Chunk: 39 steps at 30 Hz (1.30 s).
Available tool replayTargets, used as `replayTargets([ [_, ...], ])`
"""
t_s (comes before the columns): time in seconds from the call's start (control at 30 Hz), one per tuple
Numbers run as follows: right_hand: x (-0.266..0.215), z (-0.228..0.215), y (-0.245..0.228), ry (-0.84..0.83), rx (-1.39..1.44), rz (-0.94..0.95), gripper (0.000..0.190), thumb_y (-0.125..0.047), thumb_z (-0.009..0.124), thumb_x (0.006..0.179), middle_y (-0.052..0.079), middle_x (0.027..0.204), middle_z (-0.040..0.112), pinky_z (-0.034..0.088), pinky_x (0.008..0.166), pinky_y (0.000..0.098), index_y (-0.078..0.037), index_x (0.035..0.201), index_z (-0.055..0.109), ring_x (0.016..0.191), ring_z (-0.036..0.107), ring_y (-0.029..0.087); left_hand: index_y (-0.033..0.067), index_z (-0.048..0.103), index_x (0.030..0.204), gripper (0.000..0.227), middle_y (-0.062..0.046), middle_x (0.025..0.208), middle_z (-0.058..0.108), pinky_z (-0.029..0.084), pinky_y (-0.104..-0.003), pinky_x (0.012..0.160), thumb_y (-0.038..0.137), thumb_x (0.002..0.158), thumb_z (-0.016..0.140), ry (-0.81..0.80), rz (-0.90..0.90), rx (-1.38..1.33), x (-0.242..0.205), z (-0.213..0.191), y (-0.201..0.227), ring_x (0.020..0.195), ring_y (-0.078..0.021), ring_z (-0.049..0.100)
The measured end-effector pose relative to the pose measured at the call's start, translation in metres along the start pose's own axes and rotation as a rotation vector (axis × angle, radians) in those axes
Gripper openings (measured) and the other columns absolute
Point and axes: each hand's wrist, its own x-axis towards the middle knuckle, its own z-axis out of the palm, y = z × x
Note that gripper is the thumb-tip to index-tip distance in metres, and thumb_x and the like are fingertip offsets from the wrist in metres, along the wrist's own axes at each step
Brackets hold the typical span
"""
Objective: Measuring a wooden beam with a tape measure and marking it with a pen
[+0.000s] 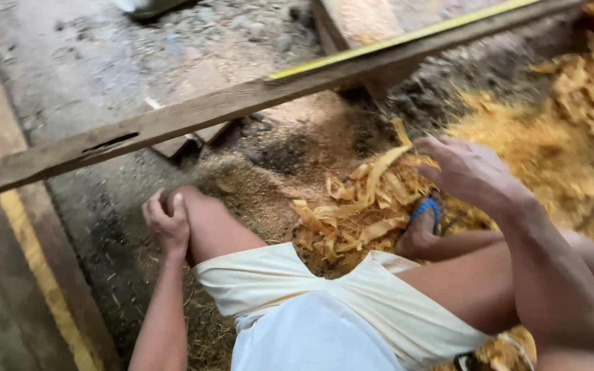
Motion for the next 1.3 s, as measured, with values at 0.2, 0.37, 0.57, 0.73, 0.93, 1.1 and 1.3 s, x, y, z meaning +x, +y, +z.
replayTargets([
  [0.2,-0.009,-0.025,-0.024,-0.107,0.049,0.068,0.062,-0.051,0.056,0.111,0.012,0.163,0.063,0.053,0.114,0.0569,-0.028,0.169,0.050,0.142,0.065,0.038,-0.0016,0.076,0.133,0.041,-0.028,0.126,0.074,0.057,-0.057,0.103,0.031,0.109,0.080,0.077,-0.004,0.018,0.003,0.002,-0.006,0.116,-0.0486,0.071],
  [0.37,-0.011,-0.023,-0.024,-0.148,0.023,0.156,0.066,-0.050,0.056,0.110,0.016,0.167,0.059,0.051,0.117,0.0584,-0.027,0.171,0.046,0.147,0.062,0.042,-0.0030,0.074,0.135,0.041,-0.028,0.128,0.071,0.054,-0.055,0.108,0.028,0.107,0.075,0.020,0.003,-0.033,0.006,0.001,0.002,0.116,-0.0464,0.070],
  [0.57,-0.006,-0.016,-0.019,-0.176,-0.011,0.184,0.071,-0.054,0.055,0.108,0.012,0.172,0.055,0.049,0.121,0.0567,-0.027,0.173,0.044,0.153,0.059,0.039,0.0110,0.068,0.145,0.053,-0.016,0.149,0.066,0.046,-0.059,0.128,0.035,0.102,0.088,0.059,0.389,0.336,0.050,-0.009,0.065,0.141,-0.0373,0.062],
  [0.73,-0.002,-0.008,-0.021,-0.165,-0.094,0.127,0.066,-0.052,0.056,0.110,0.013,0.161,0.066,0.055,0.115,0.0553,-0.027,0.170,0.047,0.143,0.068,0.039,0.0144,0.062,0.152,0.062,-0.012,0.163,0.057,0.027,-0.065,0.135,0.055,0.106,0.076,-0.062,0.343,0.282,0.127,0.020,0.134,0.159,-0.0358,0.044],
  [0.93,-0.002,-0.004,-0.029,-0.205,-0.097,0.135,0.068,-0.052,0.055,0.110,0.010,0.169,0.059,0.056,0.119,0.0562,-0.029,0.173,0.042,0.148,0.066,0.036,0.0260,0.055,0.158,0.085,-0.010,0.162,0.056,0.005,-0.073,0.132,0.088,0.099,0.056,-0.281,0.152,0.326,0.175,0.098,0.135,0.161,-0.0374,0.036],
  [1.1,-0.003,0.008,-0.014,-0.260,-0.164,0.198,0.069,-0.059,0.050,0.111,0.005,0.171,0.058,0.058,0.120,0.0551,-0.033,0.174,0.040,0.153,0.063,0.029,0.0275,0.065,0.142,0.078,-0.007,0.155,0.056,0.005,-0.079,0.131,0.085,0.089,0.073,-0.209,0.158,0.297,0.170,0.120,0.125,0.158,-0.0365,0.038],
  [1.3,-0.003,0.014,-0.002,-0.221,-0.114,0.169,0.072,-0.056,0.054,0.108,0.006,0.169,0.059,0.057,0.119,0.0532,-0.035,0.175,0.036,0.150,0.064,0.033,0.0219,0.070,0.123,0.079,-0.010,0.150,0.062,0.002,-0.081,0.130,0.091,0.086,0.059,-0.290,0.055,0.282,0.187,0.112,0.159,0.159,-0.0385,0.036],
])
